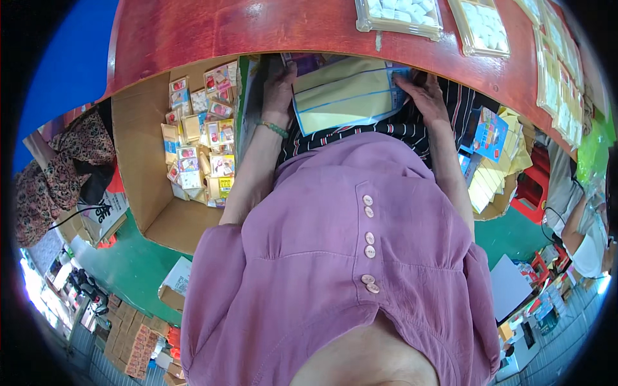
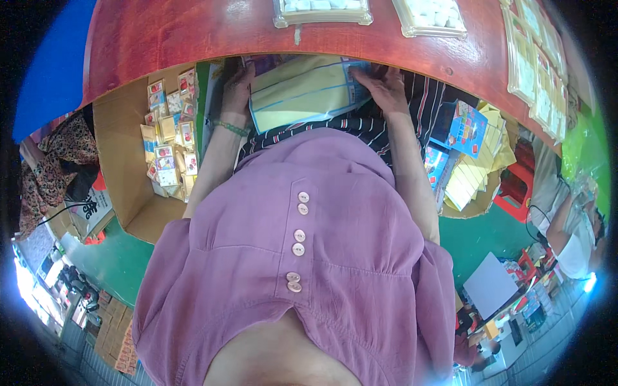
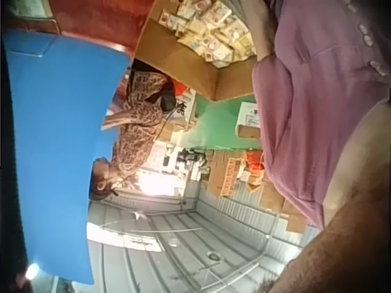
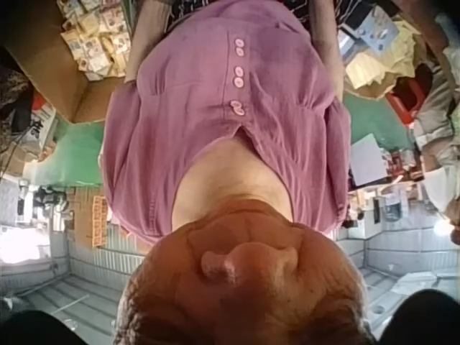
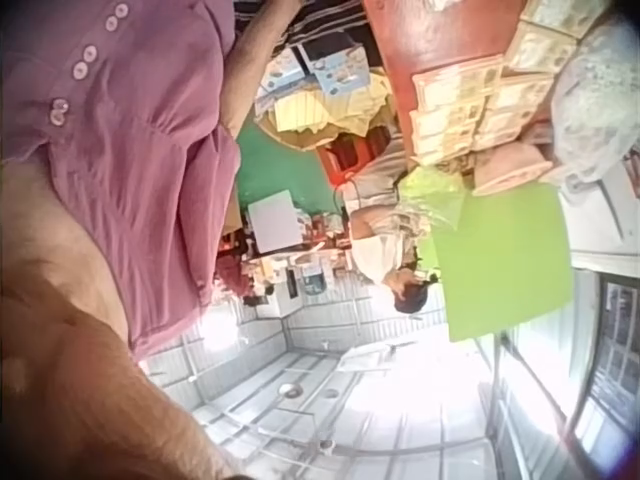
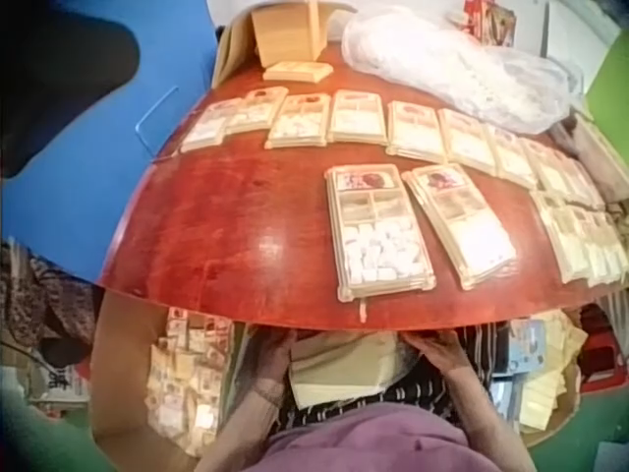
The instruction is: Packaging small items into plastic trays and securing them with paper or plastic bands.
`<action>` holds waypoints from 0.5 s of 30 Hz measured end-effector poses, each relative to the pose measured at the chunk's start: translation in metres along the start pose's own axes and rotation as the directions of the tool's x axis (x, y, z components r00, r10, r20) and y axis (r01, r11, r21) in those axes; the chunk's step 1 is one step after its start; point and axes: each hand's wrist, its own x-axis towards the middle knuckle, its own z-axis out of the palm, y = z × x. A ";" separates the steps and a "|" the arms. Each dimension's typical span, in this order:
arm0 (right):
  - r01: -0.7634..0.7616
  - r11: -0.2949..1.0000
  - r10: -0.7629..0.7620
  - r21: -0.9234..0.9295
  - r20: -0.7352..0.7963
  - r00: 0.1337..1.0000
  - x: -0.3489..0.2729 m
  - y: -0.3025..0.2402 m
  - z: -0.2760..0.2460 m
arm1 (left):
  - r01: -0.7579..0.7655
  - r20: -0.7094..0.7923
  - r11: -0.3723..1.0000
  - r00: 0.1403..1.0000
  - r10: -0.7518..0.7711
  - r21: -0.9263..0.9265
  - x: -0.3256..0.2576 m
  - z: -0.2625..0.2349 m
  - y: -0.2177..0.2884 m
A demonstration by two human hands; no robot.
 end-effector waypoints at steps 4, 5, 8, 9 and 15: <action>0.068 0.764 -0.003 0.642 -0.102 0.995 0.003 0.008 0.002 | 0.036 0.041 0.976 0.999 -0.028 -0.213 -0.034 0.021 0.023; 0.062 0.763 0.002 0.644 -0.099 0.995 -0.002 -0.001 0.002 | -0.004 0.085 0.970 0.996 0.025 -0.242 -0.042 0.025 0.024; 0.220 0.604 -0.293 -0.766 0.043 0.955 -0.024 -0.064 0.030 | -0.022 0.124 0.996 0.992 0.032 -0.082 -0.060 0.039 0.021; 0.210 0.507 -0.260 -0.836 0.083 0.962 -0.025 -0.066 0.035 | -0.078 0.133 0.991 0.989 0.063 0.107 -0.063 0.043 0.025; 0.057 0.511 0.043 -0.858 0.092 0.995 -0.040 -0.039 0.047 | 0.000 0.190 0.990 0.981 0.026 -0.140 -0.064 0.052 0.044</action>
